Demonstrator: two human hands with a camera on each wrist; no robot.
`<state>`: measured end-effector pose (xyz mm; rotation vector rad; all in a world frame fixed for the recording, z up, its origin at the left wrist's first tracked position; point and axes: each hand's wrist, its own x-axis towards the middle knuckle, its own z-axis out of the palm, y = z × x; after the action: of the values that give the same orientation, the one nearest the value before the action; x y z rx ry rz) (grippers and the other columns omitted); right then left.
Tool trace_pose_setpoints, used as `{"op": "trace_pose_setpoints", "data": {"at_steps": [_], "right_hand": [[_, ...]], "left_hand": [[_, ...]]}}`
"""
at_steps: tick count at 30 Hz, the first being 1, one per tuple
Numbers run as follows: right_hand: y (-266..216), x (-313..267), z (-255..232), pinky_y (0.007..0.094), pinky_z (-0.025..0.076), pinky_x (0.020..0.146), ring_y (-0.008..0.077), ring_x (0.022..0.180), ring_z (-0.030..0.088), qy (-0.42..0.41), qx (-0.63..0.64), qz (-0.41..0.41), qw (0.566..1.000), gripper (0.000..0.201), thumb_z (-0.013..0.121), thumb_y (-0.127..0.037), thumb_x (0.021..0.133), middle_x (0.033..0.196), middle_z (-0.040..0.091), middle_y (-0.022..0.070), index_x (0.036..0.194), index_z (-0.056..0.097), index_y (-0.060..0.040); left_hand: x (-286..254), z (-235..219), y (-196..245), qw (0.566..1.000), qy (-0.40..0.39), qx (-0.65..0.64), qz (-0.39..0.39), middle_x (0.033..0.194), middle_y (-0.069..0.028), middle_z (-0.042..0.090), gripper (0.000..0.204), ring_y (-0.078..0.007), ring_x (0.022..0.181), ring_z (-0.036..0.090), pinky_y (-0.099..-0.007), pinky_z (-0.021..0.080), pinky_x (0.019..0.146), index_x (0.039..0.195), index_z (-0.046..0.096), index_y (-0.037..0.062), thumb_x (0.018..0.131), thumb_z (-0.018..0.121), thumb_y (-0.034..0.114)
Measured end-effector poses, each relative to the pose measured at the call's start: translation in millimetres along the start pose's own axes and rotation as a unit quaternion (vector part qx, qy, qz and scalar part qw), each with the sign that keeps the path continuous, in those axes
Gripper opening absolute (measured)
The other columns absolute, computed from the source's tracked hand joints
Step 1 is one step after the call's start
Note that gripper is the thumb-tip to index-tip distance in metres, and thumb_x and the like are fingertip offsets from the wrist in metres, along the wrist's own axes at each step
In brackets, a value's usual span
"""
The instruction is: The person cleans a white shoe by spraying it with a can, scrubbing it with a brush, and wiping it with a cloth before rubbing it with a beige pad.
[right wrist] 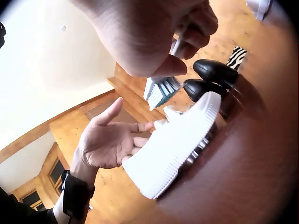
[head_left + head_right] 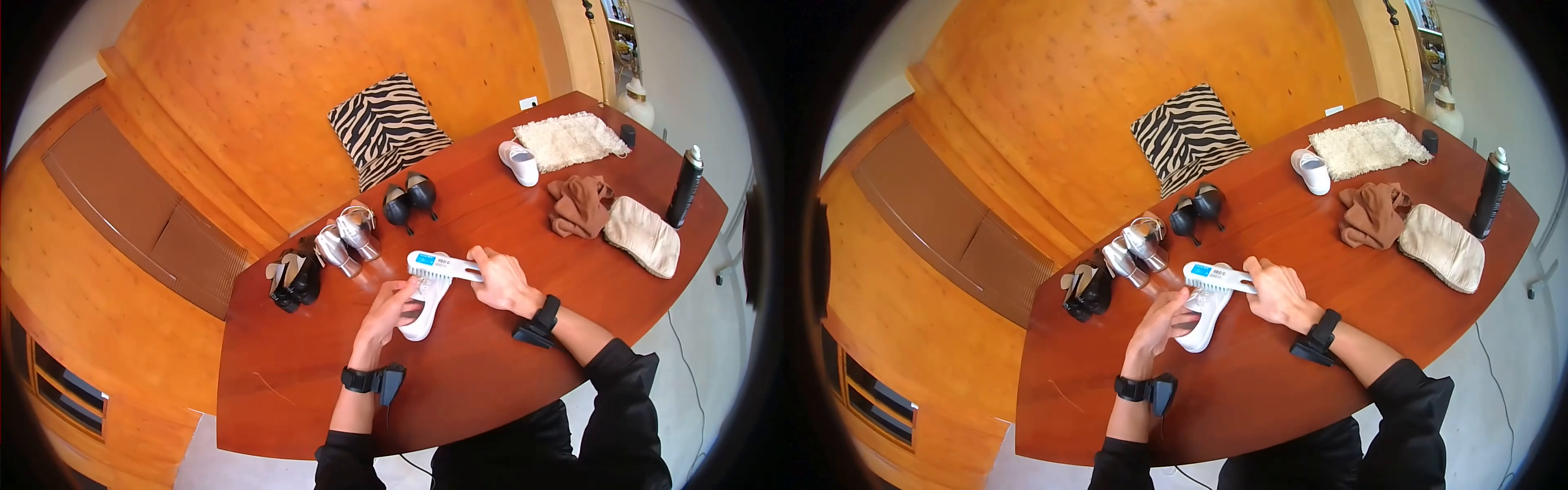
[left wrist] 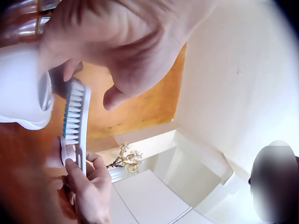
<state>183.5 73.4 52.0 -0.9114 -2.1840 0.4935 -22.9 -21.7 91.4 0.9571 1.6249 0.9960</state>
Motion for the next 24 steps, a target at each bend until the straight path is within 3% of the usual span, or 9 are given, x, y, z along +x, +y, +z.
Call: {"op": "trace_pose_setpoints", "data": {"at_steps": [3,8,10,11,14,18,21,23,24], "right_hand": [[3,-1,2,0.0459,0.046,0.060,0.0382,0.066,0.058,-0.028,-0.030,-0.003,0.999,0.023,0.058,-0.006,0.069,0.078,0.057,0.0217,0.090,0.049,0.0000],[15,0,8,0.0449,0.047,0.060,0.0378,0.066,0.058,-0.017,-0.065,-0.012,0.998,0.020,0.058,-0.006,0.071,0.078,0.056,0.0210,0.087,0.049,0.0008],[16,0,9,0.0449,0.047,0.060,0.0377,0.066,0.058,-0.036,-0.069,-0.004,0.997,0.019,0.058,-0.006,0.071,0.078,0.056,0.0212,0.086,0.050,0.0009],[16,-1,9,0.0449,0.048,0.061,0.0377,0.066,0.058,-0.055,-0.074,0.003,0.996,0.018,0.058,-0.007,0.071,0.079,0.056,0.0213,0.085,0.050,0.0010],[15,-2,7,0.0449,0.048,0.061,0.0376,0.066,0.059,-0.060,-0.075,0.005,0.995,0.017,0.058,-0.007,0.072,0.079,0.056,0.0218,0.084,0.051,0.0012],[15,-2,7,0.0447,0.048,0.061,0.0377,0.067,0.059,-0.063,-0.071,0.004,0.995,0.017,0.058,-0.007,0.072,0.079,0.056,0.0218,0.085,0.051,0.0014],[16,-3,8,0.0445,0.048,0.062,0.0376,0.067,0.059,-0.058,-0.073,-0.001,0.996,0.017,0.058,-0.007,0.072,0.080,0.057,0.0216,0.085,0.051,0.0017],[15,-3,7,0.0445,0.048,0.062,0.0375,0.067,0.059,-0.063,-0.069,-0.010,0.996,0.017,0.058,-0.007,0.072,0.080,0.057,0.0214,0.086,0.052,0.0019],[14,-4,6,0.0445,0.048,0.062,0.0375,0.067,0.059,-0.062,-0.069,-0.009,0.996,0.017,0.058,-0.007,0.072,0.080,0.057,0.0214,0.086,0.052,0.0019]], "left_hand": [[7,-8,-12,0.998,0.005,-0.059,0.023,0.109,-0.0175,0.054,0.057,-0.0245,0.101,0.057,-0.0350,0.050,0.083,0.111,0.044,-0.0038,0.087,0.056,0.047],[5,-1,-17,0.997,0.029,0.009,0.066,0.099,-0.0188,0.061,0.050,-0.0260,0.090,0.062,-0.0338,0.051,0.080,0.102,0.053,-0.0047,0.088,0.056,0.043],[1,1,-16,0.934,0.074,0.286,0.201,0.092,-0.0195,0.066,0.046,-0.0275,0.084,0.065,-0.0358,0.050,0.076,0.100,0.061,-0.0026,0.086,0.058,0.041],[-4,5,-12,0.934,0.072,0.287,0.200,0.092,-0.0195,0.066,0.046,-0.0275,0.084,0.065,-0.0358,0.050,0.076,0.100,0.061,-0.0026,0.086,0.058,0.041],[-16,11,-8,0.836,0.090,0.483,0.245,0.067,-0.0206,0.062,0.038,-0.0355,0.066,0.063,-0.0395,0.050,0.063,0.088,0.065,-0.0008,0.084,0.059,0.036],[-17,3,-6,0.799,0.016,0.548,0.247,0.067,-0.0191,0.061,0.041,-0.0358,0.066,0.062,-0.0410,0.049,0.064,0.086,0.064,-0.0003,0.083,0.059,0.041],[-5,-5,-11,0.772,-0.051,0.578,0.261,0.077,-0.0190,0.062,0.044,-0.0362,0.077,0.061,-0.0422,0.049,0.068,0.085,0.061,-0.0004,0.083,0.058,0.044],[2,-6,-11,0.772,-0.109,0.563,0.273,0.101,-0.0225,0.060,0.053,-0.0365,0.095,0.057,-0.0439,0.048,0.075,0.098,0.061,-0.0038,0.081,0.060,0.047],[4,-5,-10,0.771,-0.109,0.564,0.274,0.101,-0.0225,0.060,0.053,-0.0365,0.095,0.057,-0.0439,0.048,0.075,0.098,0.061,-0.0038,0.081,0.060,0.047]]}}
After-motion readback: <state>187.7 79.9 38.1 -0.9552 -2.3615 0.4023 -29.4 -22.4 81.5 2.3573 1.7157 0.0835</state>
